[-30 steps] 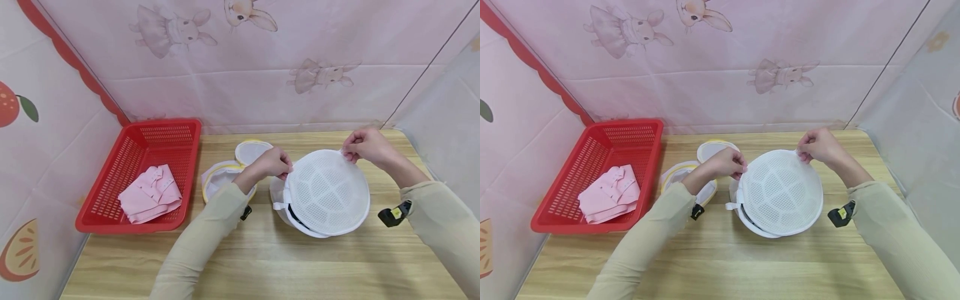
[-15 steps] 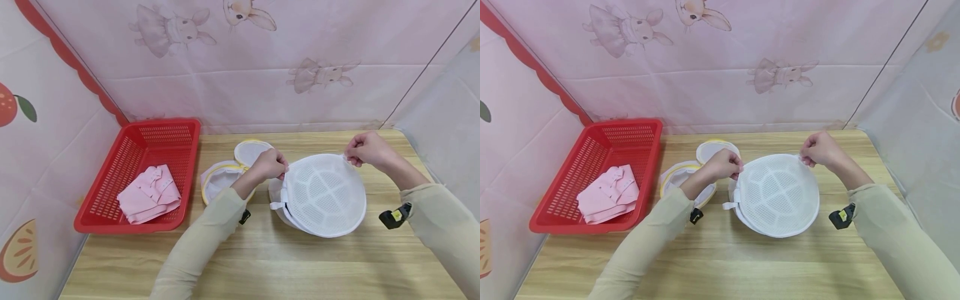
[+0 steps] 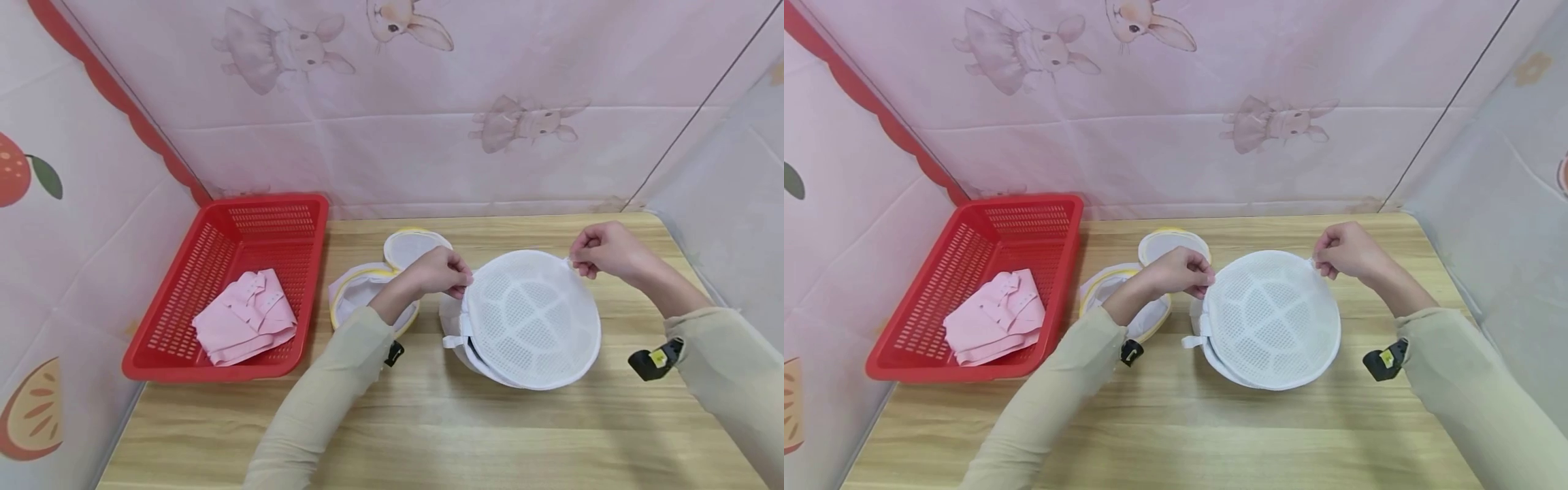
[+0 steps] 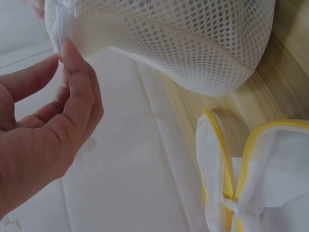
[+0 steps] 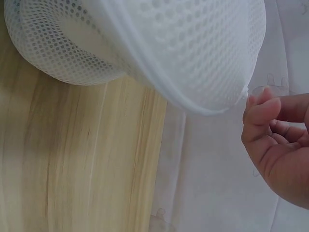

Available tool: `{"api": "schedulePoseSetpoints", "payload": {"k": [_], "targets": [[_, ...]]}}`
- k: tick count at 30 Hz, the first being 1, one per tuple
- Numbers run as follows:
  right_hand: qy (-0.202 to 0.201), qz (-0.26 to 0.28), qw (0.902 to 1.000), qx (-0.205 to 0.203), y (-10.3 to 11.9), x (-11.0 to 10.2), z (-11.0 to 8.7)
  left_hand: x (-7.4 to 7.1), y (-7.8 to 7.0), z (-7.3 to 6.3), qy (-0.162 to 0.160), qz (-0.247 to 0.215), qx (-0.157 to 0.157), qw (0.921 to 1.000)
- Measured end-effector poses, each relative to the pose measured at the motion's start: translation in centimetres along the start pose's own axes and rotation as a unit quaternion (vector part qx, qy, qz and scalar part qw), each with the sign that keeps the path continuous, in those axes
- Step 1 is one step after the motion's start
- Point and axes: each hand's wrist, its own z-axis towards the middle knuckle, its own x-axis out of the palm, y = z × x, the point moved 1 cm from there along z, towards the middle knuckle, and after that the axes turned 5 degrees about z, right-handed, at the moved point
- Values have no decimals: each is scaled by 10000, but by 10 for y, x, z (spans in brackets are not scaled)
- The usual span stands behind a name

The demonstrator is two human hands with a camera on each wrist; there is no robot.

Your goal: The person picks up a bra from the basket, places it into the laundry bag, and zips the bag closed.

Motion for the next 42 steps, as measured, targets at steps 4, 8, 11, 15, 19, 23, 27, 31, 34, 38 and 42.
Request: {"api": "schedulePoseSetpoints", "payload": {"k": [4, 8, 11, 15, 19, 23, 27, 31, 34, 38, 42], "targets": [[-30, -10, 10000, -53, 2, -1, 1, 0, -3, 3, 24, 62, 89, 9999], [-86, 174, 9998, -110, 4, -1, 3, 1, -5, 7, -51, 145, 160, 9998], [-154, 323, 9992, -183, 6, 0, 5, 1, -7, 9, -112, 123, 202, 9997], [-305, 434, 9982, -280, 10, 1, 6, 1, -9, 12, -139, 24, 195, 9997], [-335, 474, 9976, -376, 13, 1, 7, 3, -10, 14, -142, 31, 154, 9998], [-221, 533, 9974, -433, 15, 2, 9, 4, -10, 15, -127, 112, 116, 9998], [-207, 567, 9974, -385, 15, 2, 9, 5, -11, 14, -87, 310, 101, 9994], [-194, 523, 9981, -270, 16, 3, 9, 5, -12, 13, -160, 575, 26, 9982], [-188, 478, 9986, -147, 17, 4, 9, 5, -12, 12, -280, 724, -21, 9970], [-136, 354, 9993, 46, 18, 4, 8, 5, -11, 11, -511, 1002, -15, 9937], [-62, 174, 9998, 123, 16, 4, 7, 4, -10, 10, -707, 1373, 47, 9880]]}}
